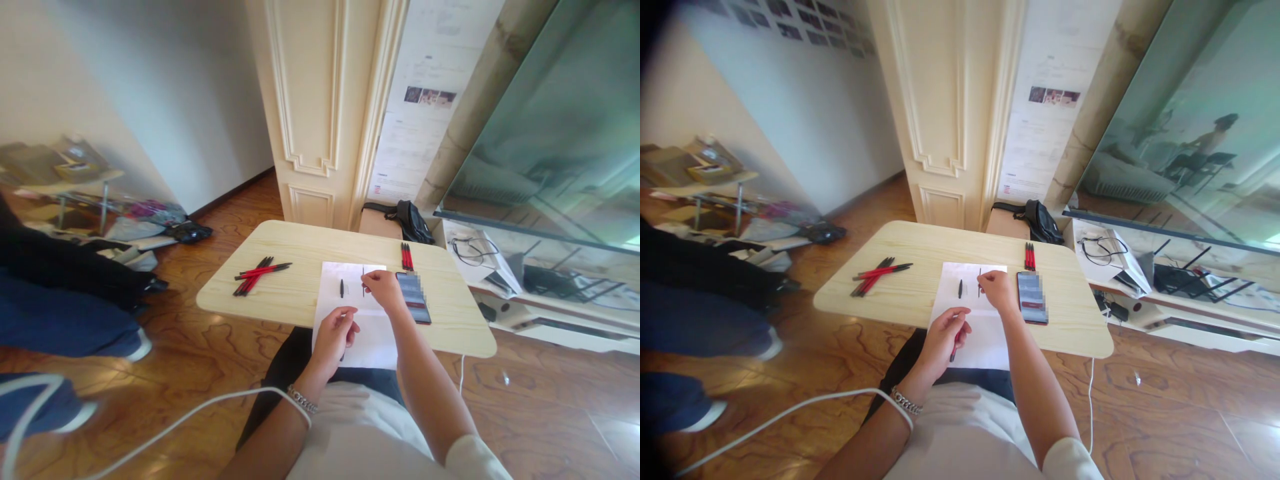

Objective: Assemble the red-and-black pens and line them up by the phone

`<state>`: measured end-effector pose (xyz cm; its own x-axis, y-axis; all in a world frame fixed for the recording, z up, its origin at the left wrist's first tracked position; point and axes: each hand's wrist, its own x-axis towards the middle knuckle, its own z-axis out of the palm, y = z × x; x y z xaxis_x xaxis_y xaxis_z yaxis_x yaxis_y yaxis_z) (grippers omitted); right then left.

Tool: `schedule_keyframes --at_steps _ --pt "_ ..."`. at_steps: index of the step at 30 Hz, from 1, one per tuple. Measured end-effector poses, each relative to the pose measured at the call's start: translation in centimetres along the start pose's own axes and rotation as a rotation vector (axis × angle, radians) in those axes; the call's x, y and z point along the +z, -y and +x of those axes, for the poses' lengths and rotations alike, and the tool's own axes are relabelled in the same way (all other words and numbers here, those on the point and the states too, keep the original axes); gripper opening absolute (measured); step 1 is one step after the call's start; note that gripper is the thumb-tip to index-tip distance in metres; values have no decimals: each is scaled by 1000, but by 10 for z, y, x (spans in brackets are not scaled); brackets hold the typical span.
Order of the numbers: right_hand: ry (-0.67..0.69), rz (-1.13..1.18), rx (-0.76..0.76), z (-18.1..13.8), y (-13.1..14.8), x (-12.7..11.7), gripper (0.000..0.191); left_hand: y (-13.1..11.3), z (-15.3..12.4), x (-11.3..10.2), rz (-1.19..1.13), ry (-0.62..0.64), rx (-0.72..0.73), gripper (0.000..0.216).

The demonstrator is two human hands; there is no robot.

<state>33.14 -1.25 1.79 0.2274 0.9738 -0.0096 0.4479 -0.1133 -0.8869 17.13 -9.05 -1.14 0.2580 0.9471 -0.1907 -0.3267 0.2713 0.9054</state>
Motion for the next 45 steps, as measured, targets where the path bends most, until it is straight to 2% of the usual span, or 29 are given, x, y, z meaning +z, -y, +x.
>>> schedule_keyframes --at_steps 4,7,12,16,19,22,28,32,36,45 --pt "6 -393 0 2 -8 14 27 0 1 -2 6 -5 2 36" --pt "-15 -569 4 0 -8 23 24 0 2 -4 -14 -12 -2 35" --pt "-8 -667 25 0 -5 29 25 -1 4 -4 -91 -20 -27 38" --pt "-20 -644 10 0 -4 27 24 -2 4 -3 -124 -14 -36 37" --pt "-68 -506 -16 -3 -5 24 27 -5 2 -4 -122 -1 -26 38" --pt "-68 -219 -28 -15 -5 21 32 -8 0 -4 -112 -5 -28 41" --pt "223 479 82 -66 2 29 33 -11 2 4 -125 -33 -8 53" --pt "329 792 170 -83 9 35 32 -14 0 10 -67 -92 -15 65" --pt "393 898 180 -83 8 35 31 -18 -2 11 -26 -90 13 69" --pt "500 956 157 -78 -1 27 28 -22 -5 12 24 -5 63 65"
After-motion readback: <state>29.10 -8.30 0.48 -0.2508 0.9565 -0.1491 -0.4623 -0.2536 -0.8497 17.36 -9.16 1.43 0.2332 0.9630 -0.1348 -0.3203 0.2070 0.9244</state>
